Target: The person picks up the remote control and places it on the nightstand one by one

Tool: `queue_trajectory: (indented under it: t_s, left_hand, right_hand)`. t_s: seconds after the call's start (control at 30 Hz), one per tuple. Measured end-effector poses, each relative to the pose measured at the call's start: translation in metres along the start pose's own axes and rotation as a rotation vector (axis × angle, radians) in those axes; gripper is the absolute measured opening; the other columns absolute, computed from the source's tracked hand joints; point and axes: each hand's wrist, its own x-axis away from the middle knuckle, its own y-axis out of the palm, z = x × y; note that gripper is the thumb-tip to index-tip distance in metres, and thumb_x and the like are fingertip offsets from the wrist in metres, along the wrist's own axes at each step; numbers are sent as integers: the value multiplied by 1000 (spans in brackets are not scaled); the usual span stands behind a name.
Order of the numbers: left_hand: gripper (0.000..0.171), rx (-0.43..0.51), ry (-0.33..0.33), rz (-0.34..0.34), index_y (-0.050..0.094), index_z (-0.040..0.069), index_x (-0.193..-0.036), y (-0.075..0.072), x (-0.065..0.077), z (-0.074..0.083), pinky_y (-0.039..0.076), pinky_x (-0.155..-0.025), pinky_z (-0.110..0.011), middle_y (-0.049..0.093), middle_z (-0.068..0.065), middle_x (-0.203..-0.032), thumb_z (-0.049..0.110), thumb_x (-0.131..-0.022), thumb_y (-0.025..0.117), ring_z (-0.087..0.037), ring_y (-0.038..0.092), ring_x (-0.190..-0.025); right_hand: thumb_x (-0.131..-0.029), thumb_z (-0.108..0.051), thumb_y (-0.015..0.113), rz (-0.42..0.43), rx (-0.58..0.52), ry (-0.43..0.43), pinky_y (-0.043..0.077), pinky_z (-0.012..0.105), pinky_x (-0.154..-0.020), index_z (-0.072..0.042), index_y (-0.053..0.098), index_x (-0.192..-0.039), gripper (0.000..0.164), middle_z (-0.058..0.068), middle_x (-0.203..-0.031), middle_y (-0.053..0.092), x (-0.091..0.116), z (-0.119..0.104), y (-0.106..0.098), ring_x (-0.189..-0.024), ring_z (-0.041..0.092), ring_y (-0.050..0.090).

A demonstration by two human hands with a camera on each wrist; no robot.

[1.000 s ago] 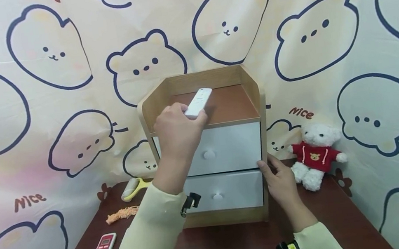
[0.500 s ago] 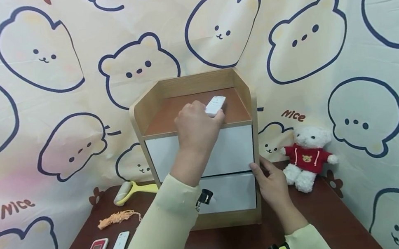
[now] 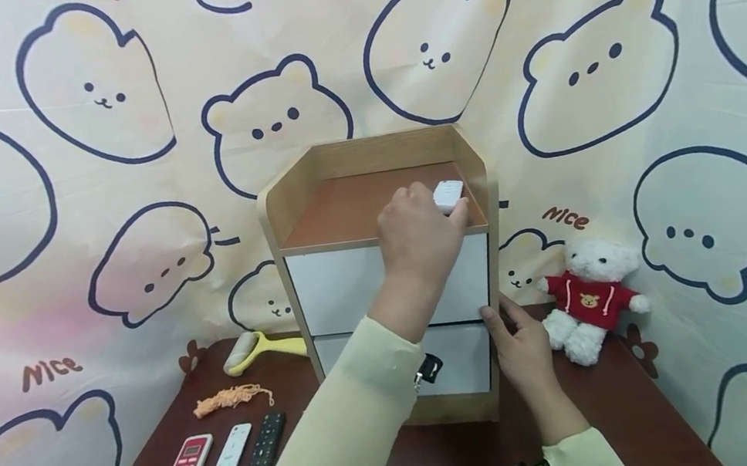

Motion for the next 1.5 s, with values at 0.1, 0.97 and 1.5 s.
queue_trajectory:
  t_s: [0.1,0.97,1.5]
  left_hand:
    - [55,7,2,29,75,10,-112,3,2,3,50,-62,-21,68,1,-91,63,-103,65,-11,59,-76]
    - [55,-64,172,97,77,11,-107,10,15,-7,44,-56,-17,62,3,-84,65,-104,63,-8,51,-72]
    - [50,413,164,208,77,5,-122,-2,36,-33,56,-78,-25,77,-4,-100,47,-97,83,-14,70,-91]
  right_hand:
    - [-111,-45,63,-8,11,6,44,2,-84,-12,63,-154,55,19,-142,72,0,1,0,-107,-9,59]
    - [-111,-45,62,-38,-7,13,44,3,-86,-15,63,-154,52,16,-147,70,6,2,6,-109,-14,56]
    - [-110,-39,66,72,56,-37,42,1,-83,-12,71,-146,45,17,-137,75,3,5,5,-100,-21,55]
